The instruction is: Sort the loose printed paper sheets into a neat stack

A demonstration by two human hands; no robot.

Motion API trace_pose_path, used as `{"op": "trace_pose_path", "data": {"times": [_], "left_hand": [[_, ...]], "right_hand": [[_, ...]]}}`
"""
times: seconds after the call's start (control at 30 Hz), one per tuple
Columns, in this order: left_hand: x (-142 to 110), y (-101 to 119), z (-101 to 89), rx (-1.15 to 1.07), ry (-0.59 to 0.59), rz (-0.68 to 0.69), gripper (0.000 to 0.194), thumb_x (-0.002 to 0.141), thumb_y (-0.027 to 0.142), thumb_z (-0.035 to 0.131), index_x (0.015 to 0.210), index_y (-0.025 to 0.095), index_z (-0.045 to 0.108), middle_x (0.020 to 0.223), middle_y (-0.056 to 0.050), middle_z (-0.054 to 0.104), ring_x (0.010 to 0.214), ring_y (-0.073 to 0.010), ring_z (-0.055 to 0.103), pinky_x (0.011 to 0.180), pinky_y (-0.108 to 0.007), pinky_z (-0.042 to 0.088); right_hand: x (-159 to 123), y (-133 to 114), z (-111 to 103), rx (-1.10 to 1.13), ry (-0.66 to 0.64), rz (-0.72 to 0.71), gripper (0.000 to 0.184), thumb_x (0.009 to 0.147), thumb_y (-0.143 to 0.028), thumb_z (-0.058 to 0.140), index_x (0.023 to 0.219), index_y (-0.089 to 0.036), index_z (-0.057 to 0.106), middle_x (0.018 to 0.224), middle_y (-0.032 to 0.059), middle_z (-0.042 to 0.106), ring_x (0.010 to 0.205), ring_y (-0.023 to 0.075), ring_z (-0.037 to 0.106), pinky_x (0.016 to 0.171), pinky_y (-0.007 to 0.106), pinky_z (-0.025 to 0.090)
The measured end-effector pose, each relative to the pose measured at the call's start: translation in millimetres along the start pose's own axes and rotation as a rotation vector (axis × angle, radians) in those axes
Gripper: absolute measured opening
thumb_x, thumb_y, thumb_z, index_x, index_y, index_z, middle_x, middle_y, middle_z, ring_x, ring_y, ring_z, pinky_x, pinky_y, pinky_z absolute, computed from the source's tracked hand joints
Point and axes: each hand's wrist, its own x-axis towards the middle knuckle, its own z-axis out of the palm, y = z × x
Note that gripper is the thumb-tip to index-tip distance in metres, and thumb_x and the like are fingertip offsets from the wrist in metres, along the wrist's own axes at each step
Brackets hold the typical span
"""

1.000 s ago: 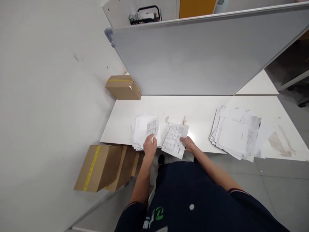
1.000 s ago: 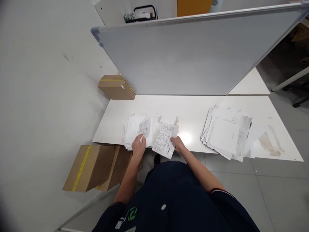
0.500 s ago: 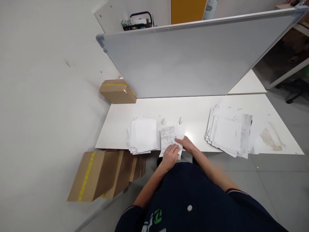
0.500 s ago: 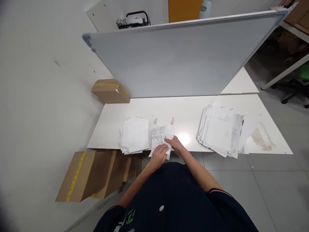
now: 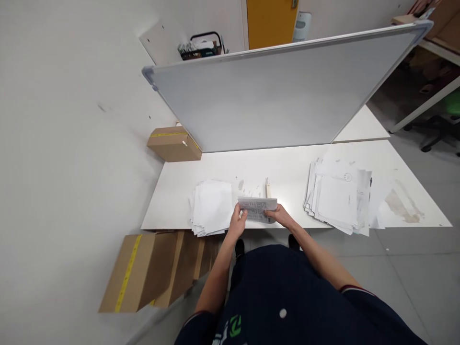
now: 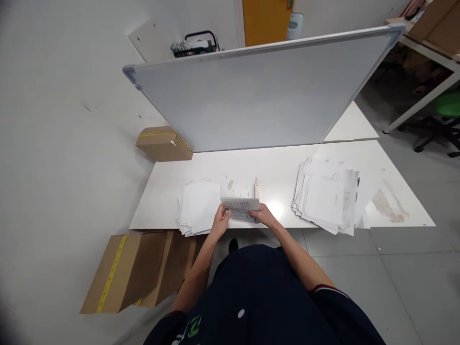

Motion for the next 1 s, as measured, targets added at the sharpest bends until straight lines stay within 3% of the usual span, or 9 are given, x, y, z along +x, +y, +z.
{"op": "trace_pose_path", "data": {"times": [0.2,0.27,0.5,0.67,0.83,1.0], "left_hand": [[-8.5,15.5,12.8,0.343,0.109,0.118,0.023,0.087,0.03,0.036,0.103,0.019,0.049,0.094,-0.009,0.06,0.091,-0.0191,0.057,0.08,-0.032,0.042],[-9.0,14.5,15.0,0.381,0.133,0.146,0.022,0.087,0.029,0.034,0.1,0.019,0.049,0.094,-0.009,0.059,0.091,-0.0191,0.056,0.081,-0.032,0.042],[-3.3,-6.3,19.3,0.287,0.077,0.128,0.025,0.087,0.022,0.034,0.109,0.021,0.044,0.104,-0.007,0.06,0.101,-0.0162,0.054,0.088,-0.033,0.04],[0.2,-4.3,20.4,0.297,0.064,0.167,0.022,0.087,0.027,0.036,0.1,0.02,0.052,0.099,-0.007,0.059,0.094,-0.0167,0.055,0.083,-0.03,0.041],[2.7,-6.5,21.1,0.222,0.097,0.049,0.02,0.084,0.035,0.041,0.082,0.019,0.054,0.07,-0.001,0.054,0.069,-0.0138,0.051,0.07,-0.027,0.041],[7.8,-18.7,19.5,0.146,0.138,0.022,0.022,0.084,0.036,0.041,0.079,0.018,0.051,0.07,0.0,0.054,0.068,-0.0121,0.051,0.067,-0.025,0.042]], "right_hand": [[3.4,0.0,-8.3,-0.106,0.058,-0.056,0.025,0.067,-0.032,0.063,0.086,-0.017,0.069,0.083,0.0055,0.069,0.082,0.0242,0.062,0.074,0.036,0.048],[3.8,1.5,-11.8,-0.133,0.066,-0.087,0.025,0.067,-0.031,0.062,0.088,-0.018,0.068,0.086,0.0054,0.068,0.084,0.0235,0.061,0.075,0.036,0.048],[6.3,21.6,-21.8,-0.185,0.131,-0.165,0.024,0.065,-0.03,0.063,0.086,-0.018,0.065,0.111,0.0075,0.062,0.106,0.0227,0.053,0.09,0.035,0.04],[12.4,31.3,-23.6,-0.243,0.127,-0.146,0.029,0.071,-0.037,0.056,0.089,-0.017,0.067,0.095,0.008,0.068,0.091,0.0229,0.061,0.079,0.035,0.046],[12.7,33.9,-23.1,-0.406,0.098,-0.128,0.035,0.073,-0.037,0.053,0.094,-0.014,0.067,0.091,0.0071,0.069,0.085,0.023,0.063,0.072,0.033,0.049],[1.0,8.6,-23.2,-0.701,0.062,-0.133,0.034,0.08,-0.036,0.044,0.092,-0.016,0.068,0.087,0.0042,0.069,0.082,0.0223,0.063,0.067,0.028,0.047]]}}
